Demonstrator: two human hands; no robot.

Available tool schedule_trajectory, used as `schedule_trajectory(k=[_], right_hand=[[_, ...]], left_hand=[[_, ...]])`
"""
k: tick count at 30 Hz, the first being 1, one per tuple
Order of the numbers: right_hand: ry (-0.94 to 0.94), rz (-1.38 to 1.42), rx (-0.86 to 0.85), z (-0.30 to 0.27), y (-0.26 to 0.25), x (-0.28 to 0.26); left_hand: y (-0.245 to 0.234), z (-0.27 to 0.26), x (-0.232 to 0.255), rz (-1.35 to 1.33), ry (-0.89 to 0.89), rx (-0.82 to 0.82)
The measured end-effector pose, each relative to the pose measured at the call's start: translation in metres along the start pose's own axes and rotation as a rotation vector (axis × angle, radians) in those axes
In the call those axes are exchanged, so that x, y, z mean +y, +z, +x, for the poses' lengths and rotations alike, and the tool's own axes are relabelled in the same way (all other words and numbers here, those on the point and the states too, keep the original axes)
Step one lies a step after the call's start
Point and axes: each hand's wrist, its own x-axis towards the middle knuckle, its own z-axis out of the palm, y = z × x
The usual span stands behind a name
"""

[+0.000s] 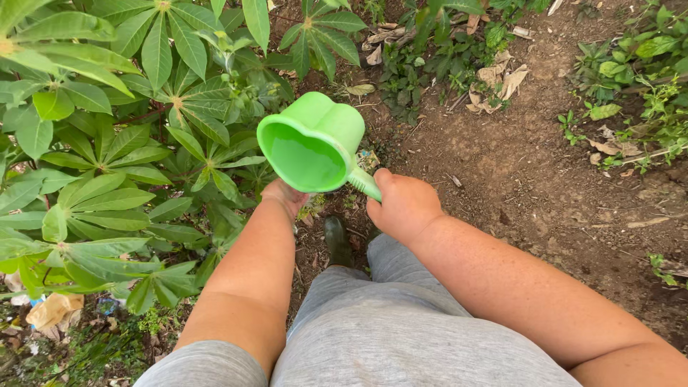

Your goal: The person waters small plants in a yard by scooping water from buckets and an outdoor container using a green plastic cup.

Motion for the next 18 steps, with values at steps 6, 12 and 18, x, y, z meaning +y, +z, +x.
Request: schedule_trajectory(k=[6,12,18], right_hand=[[-0.061,0.003,0.051,0.001,-0.004,-0.001],[-0.091,-0.071,0.079,0.000,-0.006,0.002],[-0.116,-0.112,0.108,0.003,-0.002,0.004]], left_hand=[[0.007,0.005,-0.003,0.143,-0.022,0.054],[0.011,0.018,-0.007,0.040,-0.035,0.001],[0.005,0.037,-0.006,0.028,-0.060,-0.020]])
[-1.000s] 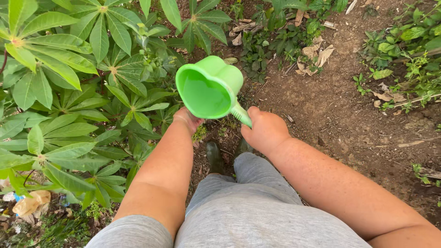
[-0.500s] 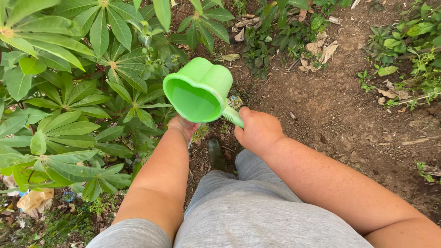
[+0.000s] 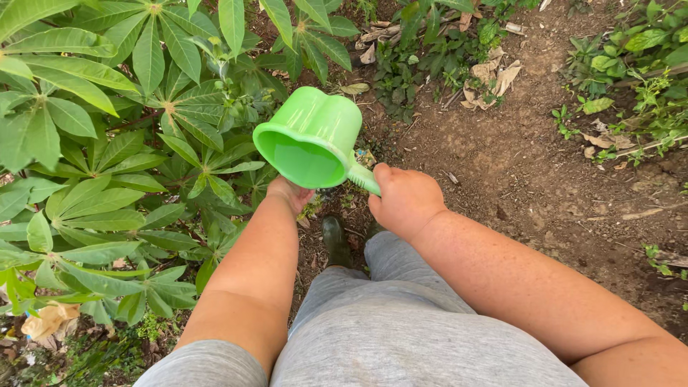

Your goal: The person waters small plants in a yard by scooping water from buckets and an outdoor container using a green plastic cup.

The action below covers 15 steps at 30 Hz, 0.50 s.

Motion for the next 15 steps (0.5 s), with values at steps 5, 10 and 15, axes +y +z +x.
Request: schedule_trajectory(k=[5,10,15], right_hand=[[0.001,0.017,0.005,0.005,-0.004,-0.004],[0.017,0.006,0.006,0.010,-0.011,-0.007],[-0.008,0.016,0.092,0.012,-0.014,-0.005]], left_hand=[[-0.004,0.003,0.004,-0.034,-0.011,0.057],[0.028,-0.040,0.023,0.227,0.052,0.059],[0.048,-0.070,0.035,0.054,0.096,0.025]])
